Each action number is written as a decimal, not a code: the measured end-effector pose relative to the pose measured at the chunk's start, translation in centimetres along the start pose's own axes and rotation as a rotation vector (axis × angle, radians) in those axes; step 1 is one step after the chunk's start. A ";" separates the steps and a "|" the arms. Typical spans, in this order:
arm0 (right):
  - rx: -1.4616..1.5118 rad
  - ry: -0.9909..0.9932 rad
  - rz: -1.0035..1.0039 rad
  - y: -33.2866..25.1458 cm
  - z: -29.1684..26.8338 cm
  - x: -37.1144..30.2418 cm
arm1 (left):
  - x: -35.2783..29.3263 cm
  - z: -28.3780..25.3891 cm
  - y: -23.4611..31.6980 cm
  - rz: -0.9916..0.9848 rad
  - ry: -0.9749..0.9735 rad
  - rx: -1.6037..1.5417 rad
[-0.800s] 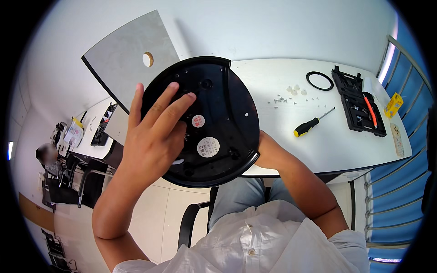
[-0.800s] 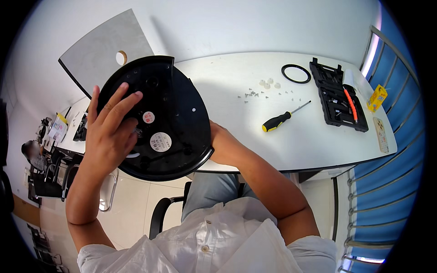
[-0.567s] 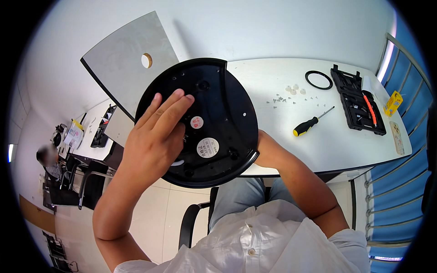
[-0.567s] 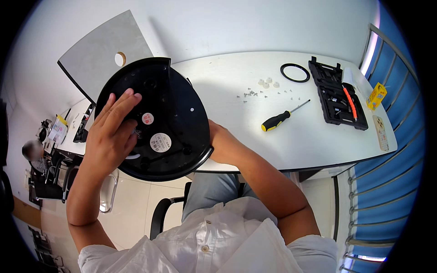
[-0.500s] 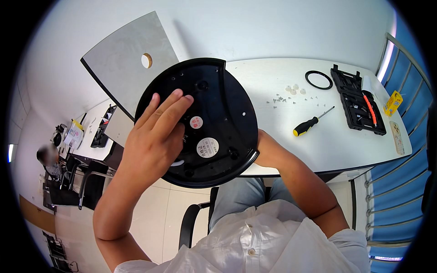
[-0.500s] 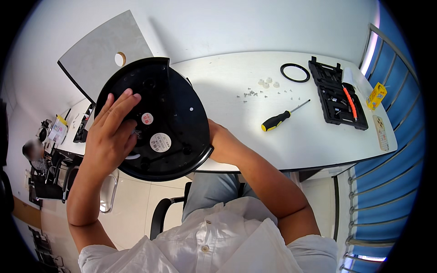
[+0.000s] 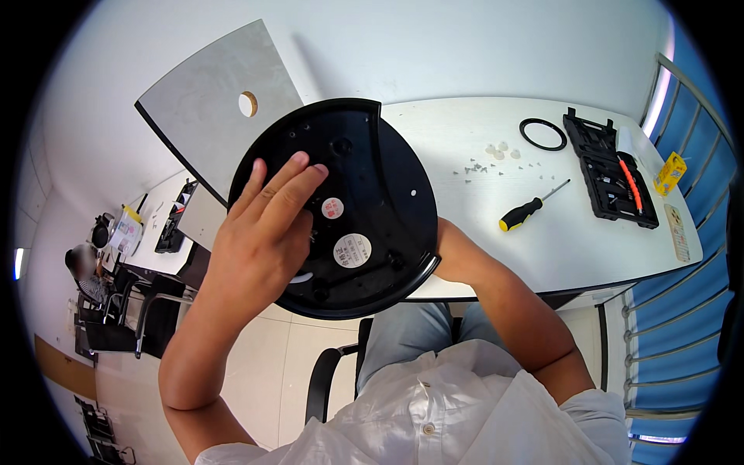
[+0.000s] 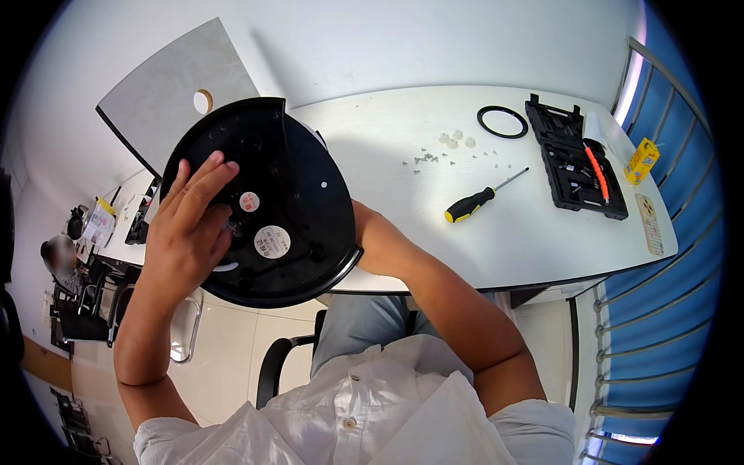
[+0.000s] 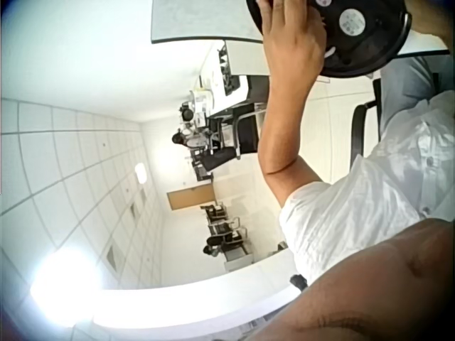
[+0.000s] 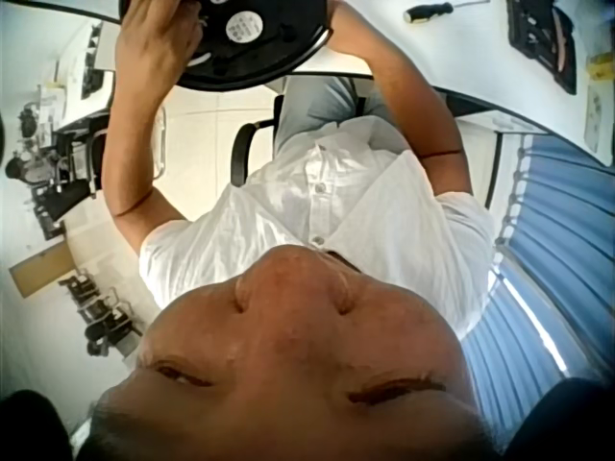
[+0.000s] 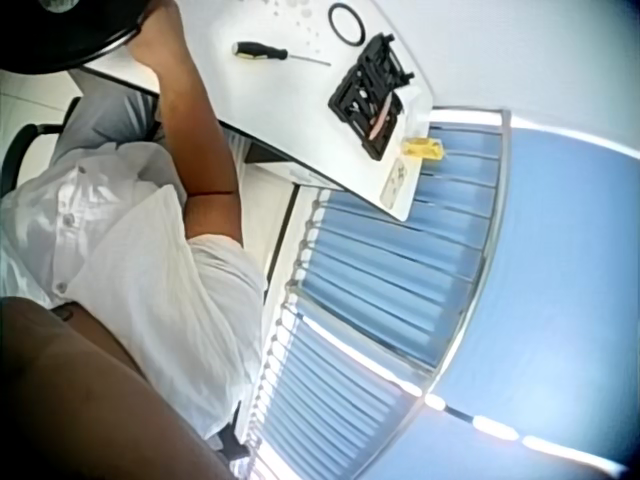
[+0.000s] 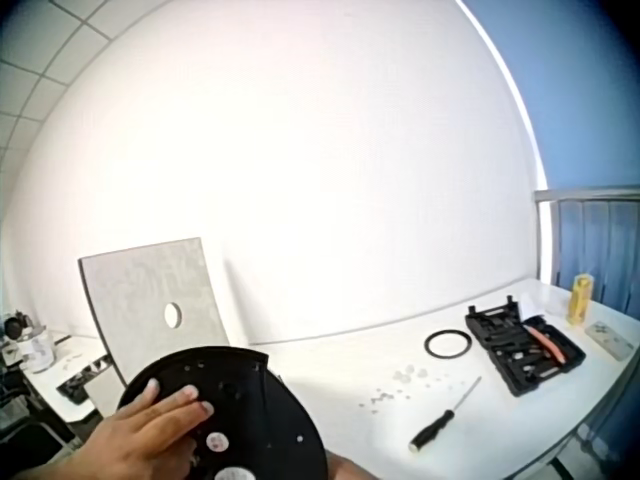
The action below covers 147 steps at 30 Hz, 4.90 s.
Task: The person assembles a white and black appliance base by inserting and tightening screws with a screwdriver. They repeatedly pick up screws from the table, place them into holes on the base, and turn the screwdriver to secure them. The person rotates the base to access different screw locations and continues the process until the base appears fully assembled.
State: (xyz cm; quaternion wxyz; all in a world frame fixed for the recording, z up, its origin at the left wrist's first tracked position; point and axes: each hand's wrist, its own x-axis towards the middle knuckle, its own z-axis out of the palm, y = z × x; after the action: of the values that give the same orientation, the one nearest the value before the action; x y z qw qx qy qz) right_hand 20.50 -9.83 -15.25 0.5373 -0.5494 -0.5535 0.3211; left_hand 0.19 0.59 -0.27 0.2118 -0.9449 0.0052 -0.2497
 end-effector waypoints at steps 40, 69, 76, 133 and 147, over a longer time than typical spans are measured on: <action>0.475 0.185 0.017 -3.4 1.9 -2.7 | 0.5 0.0 0.6 -0.013 -0.006 0.009; 0.805 0.166 0.095 -5.7 1.3 -2.4 | 1.0 -0.6 0.7 -0.133 0.014 0.357; 0.877 0.122 0.074 -5.3 1.5 -2.1 | 0.9 -1.2 0.5 -0.161 -0.058 0.393; 0.808 0.336 -0.158 -1.7 3.6 -3.2 | 1.3 0.1 -1.1 -0.086 -0.091 0.090; 0.795 0.214 -0.124 -1.0 3.1 -3.4 | 0.6 -0.1 -1.3 -0.088 -0.114 0.084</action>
State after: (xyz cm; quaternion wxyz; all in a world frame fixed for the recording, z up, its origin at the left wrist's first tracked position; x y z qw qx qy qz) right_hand 16.68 -12.50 -15.76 0.7803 -0.2954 -0.3594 0.4179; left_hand 0.56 1.69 0.61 0.2399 -0.9472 -0.0589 -0.2044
